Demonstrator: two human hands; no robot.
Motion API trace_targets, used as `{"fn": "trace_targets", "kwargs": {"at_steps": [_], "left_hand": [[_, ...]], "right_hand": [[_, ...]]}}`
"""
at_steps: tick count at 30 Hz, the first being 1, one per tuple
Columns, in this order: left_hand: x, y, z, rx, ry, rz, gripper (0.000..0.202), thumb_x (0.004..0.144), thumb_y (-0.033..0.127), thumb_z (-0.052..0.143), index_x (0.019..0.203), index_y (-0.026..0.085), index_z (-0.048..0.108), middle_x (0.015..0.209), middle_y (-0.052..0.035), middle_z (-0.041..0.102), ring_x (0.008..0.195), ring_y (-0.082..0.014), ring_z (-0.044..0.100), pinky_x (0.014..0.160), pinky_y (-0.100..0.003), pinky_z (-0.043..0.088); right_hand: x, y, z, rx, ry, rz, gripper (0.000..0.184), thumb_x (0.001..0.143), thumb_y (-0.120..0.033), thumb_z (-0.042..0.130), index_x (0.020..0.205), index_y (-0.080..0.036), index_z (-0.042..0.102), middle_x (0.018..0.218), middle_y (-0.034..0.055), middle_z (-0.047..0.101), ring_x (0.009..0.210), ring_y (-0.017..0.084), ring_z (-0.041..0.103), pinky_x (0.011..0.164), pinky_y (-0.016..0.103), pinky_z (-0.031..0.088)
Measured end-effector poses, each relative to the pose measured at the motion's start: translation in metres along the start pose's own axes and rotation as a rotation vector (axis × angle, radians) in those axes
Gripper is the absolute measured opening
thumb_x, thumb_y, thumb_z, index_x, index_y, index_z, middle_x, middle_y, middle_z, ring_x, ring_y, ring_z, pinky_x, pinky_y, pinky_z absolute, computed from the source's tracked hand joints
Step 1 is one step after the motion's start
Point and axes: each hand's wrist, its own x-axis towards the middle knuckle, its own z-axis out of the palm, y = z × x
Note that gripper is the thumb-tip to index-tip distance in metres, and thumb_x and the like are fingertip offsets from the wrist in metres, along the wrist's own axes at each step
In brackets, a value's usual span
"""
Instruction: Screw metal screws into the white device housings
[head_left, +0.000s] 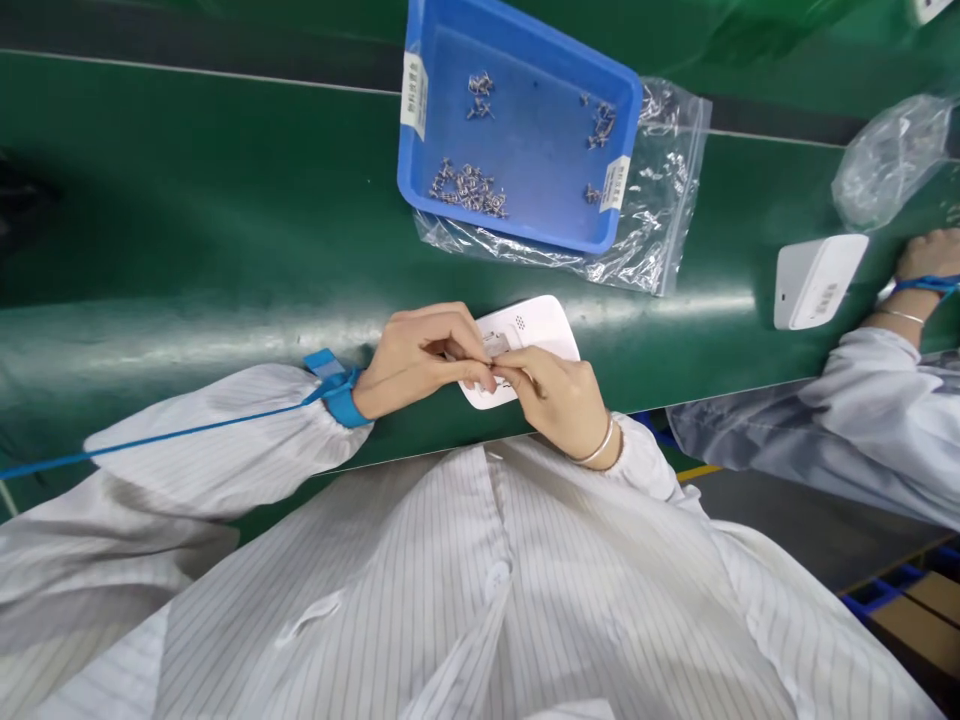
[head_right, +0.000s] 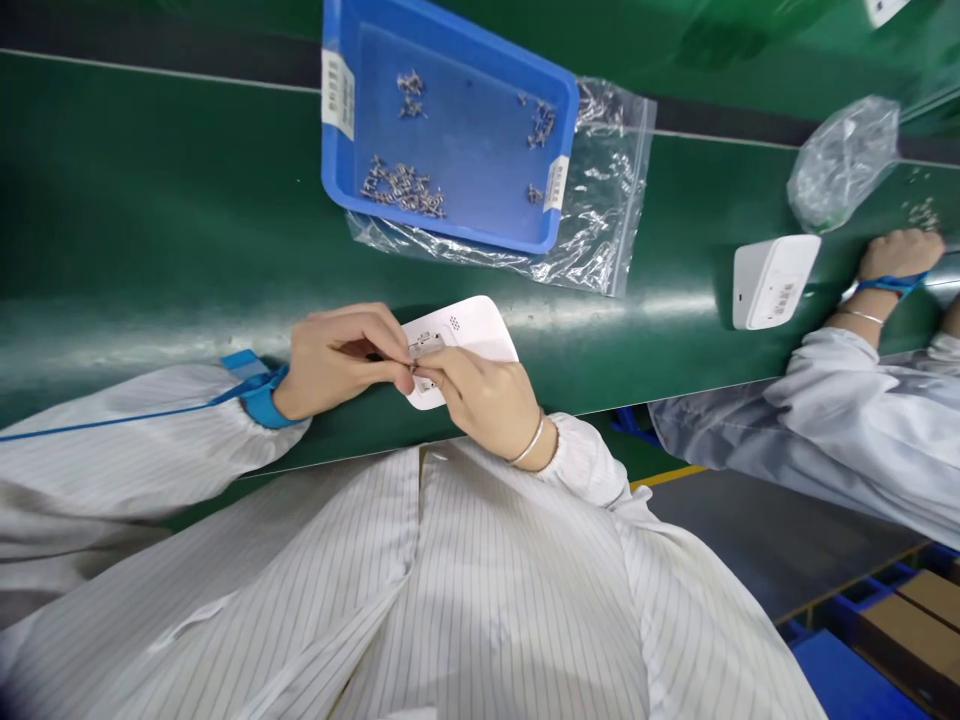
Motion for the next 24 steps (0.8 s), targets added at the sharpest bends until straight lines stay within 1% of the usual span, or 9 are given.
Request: {"fn": "trace_targets", "kwargs": {"at_steps": [3, 6, 9, 11, 14, 16, 18, 20, 24], "left_hand": [[0.003, 0.002, -0.001, -0.075, -0.073, 0.043, 0.022, 0.075, 0.044, 0.079, 0.070, 0.023, 0.071, 0.074, -0.0002, 0.066, 0.062, -0.0126, 0.063, 0.053, -0.024, 0.049], [0.005, 0.005, -0.003, -0.091, -0.142, 0.084, 0.014, 0.080, 0.035, 0.076, 0.077, 0.022, 0.072, 0.079, -0.0005, 0.068, 0.064, -0.0114, 0.064, 0.053, -0.021, 0.050], [0.002, 0.002, -0.006, 0.062, -0.049, 0.274, 0.003, 0.083, 0.026, 0.074, 0.085, 0.024, 0.073, 0.086, 0.0001, 0.071, 0.075, -0.0115, 0.067, 0.064, -0.021, 0.054], [0.000, -0.005, -0.009, 0.195, 0.007, 0.454, 0.011, 0.084, 0.022, 0.072, 0.094, 0.026, 0.073, 0.095, 0.0001, 0.072, 0.086, -0.0128, 0.068, 0.078, -0.023, 0.056], [-0.001, -0.021, -0.012, 0.362, -0.095, 0.618, 0.025, 0.088, 0.023, 0.069, 0.113, 0.028, 0.068, 0.110, -0.0017, 0.070, 0.108, -0.0177, 0.065, 0.094, -0.029, 0.055], [0.001, -0.029, -0.012, 0.439, -0.190, 0.594, 0.026, 0.091, 0.025, 0.064, 0.117, 0.027, 0.065, 0.118, -0.0034, 0.068, 0.122, -0.0205, 0.058, 0.101, -0.034, 0.052], [0.004, -0.033, -0.010, 0.484, -0.218, 0.519, 0.020, 0.094, 0.026, 0.059, 0.113, 0.024, 0.065, 0.124, -0.0046, 0.065, 0.128, -0.0215, 0.053, 0.104, -0.037, 0.049], [0.007, -0.032, -0.007, 0.516, -0.173, 0.459, 0.014, 0.094, 0.028, 0.058, 0.104, 0.022, 0.067, 0.127, -0.0042, 0.063, 0.130, -0.0223, 0.051, 0.109, -0.040, 0.044], [0.007, -0.025, -0.001, 0.530, -0.052, 0.406, 0.011, 0.093, 0.030, 0.060, 0.093, 0.022, 0.066, 0.125, -0.0017, 0.061, 0.130, -0.0224, 0.051, 0.116, -0.044, 0.036]], "right_hand": [[0.002, 0.000, -0.003, 0.086, -0.024, 0.087, 0.022, 0.098, -0.030, 0.050, 0.094, -0.020, 0.069, 0.082, -0.0047, 0.074, 0.062, 0.005, 0.063, 0.059, 0.017, 0.044], [0.002, 0.000, -0.009, 0.097, -0.021, 0.120, 0.020, 0.096, -0.032, 0.053, 0.092, -0.021, 0.070, 0.077, -0.0049, 0.073, 0.058, 0.005, 0.060, 0.057, 0.018, 0.043], [0.000, 0.000, -0.018, 0.050, -0.050, 0.145, 0.019, 0.096, -0.032, 0.054, 0.094, -0.020, 0.068, 0.086, -0.0023, 0.073, 0.061, 0.007, 0.060, 0.059, 0.020, 0.044], [-0.002, -0.002, -0.024, 0.015, -0.107, 0.160, 0.019, 0.096, -0.032, 0.053, 0.096, -0.019, 0.066, 0.091, -0.0006, 0.073, 0.062, 0.007, 0.060, 0.058, 0.022, 0.043], [-0.004, -0.003, -0.029, 0.022, -0.194, 0.153, 0.020, 0.098, -0.031, 0.049, 0.100, -0.019, 0.064, 0.094, -0.0003, 0.072, 0.060, 0.007, 0.059, 0.056, 0.023, 0.041], [-0.005, -0.003, -0.029, 0.020, -0.292, 0.132, 0.021, 0.099, -0.032, 0.046, 0.103, -0.020, 0.063, 0.099, -0.0002, 0.072, 0.063, 0.007, 0.060, 0.057, 0.023, 0.041], [-0.003, -0.002, -0.027, -0.008, -0.411, 0.094, 0.023, 0.100, -0.032, 0.043, 0.104, -0.020, 0.062, 0.103, 0.0005, 0.071, 0.071, 0.009, 0.063, 0.058, 0.023, 0.040], [-0.001, -0.001, -0.025, -0.036, -0.482, 0.069, 0.026, 0.101, -0.033, 0.040, 0.105, -0.020, 0.062, 0.104, 0.0016, 0.071, 0.080, 0.011, 0.065, 0.059, 0.024, 0.040], [0.003, 0.000, -0.023, -0.062, -0.496, 0.067, 0.029, 0.101, -0.034, 0.038, 0.106, -0.018, 0.063, 0.103, 0.0021, 0.071, 0.083, 0.012, 0.066, 0.058, 0.025, 0.038]]}}
